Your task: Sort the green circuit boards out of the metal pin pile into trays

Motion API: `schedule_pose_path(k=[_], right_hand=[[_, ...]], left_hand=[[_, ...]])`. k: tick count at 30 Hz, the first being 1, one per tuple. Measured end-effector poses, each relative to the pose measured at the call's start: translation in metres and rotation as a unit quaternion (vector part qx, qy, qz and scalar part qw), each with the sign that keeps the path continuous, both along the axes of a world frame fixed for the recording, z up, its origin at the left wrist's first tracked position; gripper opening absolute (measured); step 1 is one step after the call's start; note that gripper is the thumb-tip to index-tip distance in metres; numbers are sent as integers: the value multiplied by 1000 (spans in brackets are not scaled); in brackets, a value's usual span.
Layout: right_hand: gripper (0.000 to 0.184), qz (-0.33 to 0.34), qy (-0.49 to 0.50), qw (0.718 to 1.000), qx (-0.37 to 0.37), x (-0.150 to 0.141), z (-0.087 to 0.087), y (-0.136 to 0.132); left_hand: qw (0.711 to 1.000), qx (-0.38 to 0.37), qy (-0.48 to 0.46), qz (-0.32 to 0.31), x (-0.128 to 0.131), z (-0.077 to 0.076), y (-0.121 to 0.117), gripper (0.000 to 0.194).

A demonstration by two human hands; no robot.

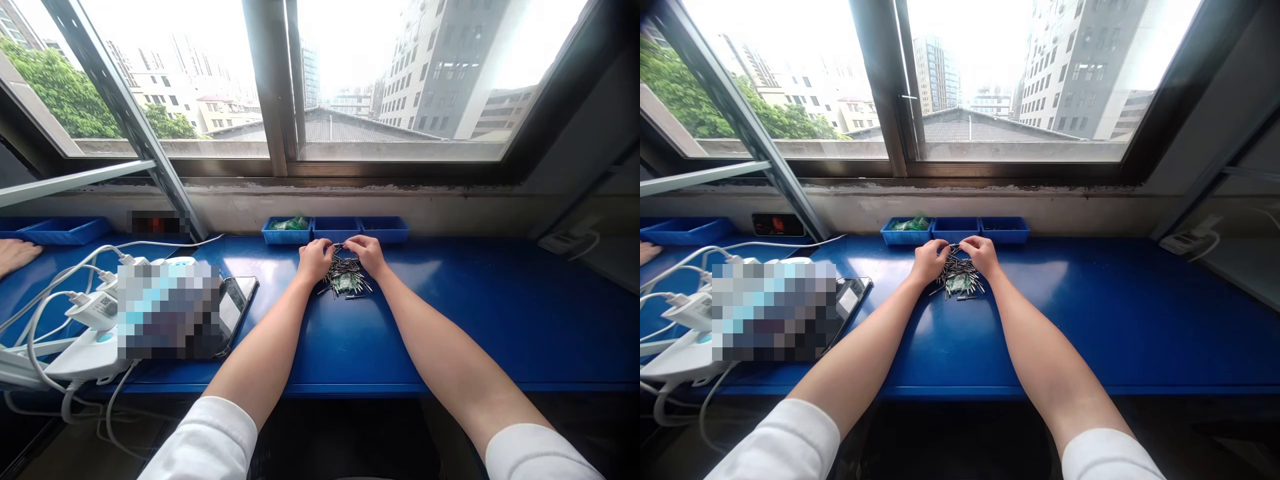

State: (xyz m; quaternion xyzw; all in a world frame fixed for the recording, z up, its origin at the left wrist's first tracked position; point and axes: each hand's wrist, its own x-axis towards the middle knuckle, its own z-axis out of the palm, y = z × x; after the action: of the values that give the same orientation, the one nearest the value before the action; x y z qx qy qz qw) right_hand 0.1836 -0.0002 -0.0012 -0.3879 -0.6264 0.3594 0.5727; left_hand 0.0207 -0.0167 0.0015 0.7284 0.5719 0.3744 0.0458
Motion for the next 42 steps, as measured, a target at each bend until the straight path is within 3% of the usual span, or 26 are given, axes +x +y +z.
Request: schedule_pose_path(k=[3,7,14,24,27,31,37,42], right_hand=[[24,-92,-39,995,29,2,-1,2],[33,-258,-132,956,53,6,-1,5],[49,-320,-248,915,5,14,-5,9],[69,-263,-304,913,-75,19,-8,16],[60,-286,-270,919,-28,19,-10,16],[34,-302,-246,920,50,17,-12,16],[17,-131,-329,930,101,6,-16,14],[16,-78,-404,908,81,-3,-17,10]], left_hand=[[1000,-6,-4,26,-1,-2,2,24],[999,-12,-3,35,-3,-2,3,25],[998,-44,23,38,-4,-5,5,28],[991,-95,89,20,-5,-8,7,36],[991,-93,100,7,-4,-8,6,39],[991,-79,110,-18,-4,-10,7,41],[989,-68,124,-35,-4,-9,5,32],[991,-55,114,-42,-3,-7,3,27]])
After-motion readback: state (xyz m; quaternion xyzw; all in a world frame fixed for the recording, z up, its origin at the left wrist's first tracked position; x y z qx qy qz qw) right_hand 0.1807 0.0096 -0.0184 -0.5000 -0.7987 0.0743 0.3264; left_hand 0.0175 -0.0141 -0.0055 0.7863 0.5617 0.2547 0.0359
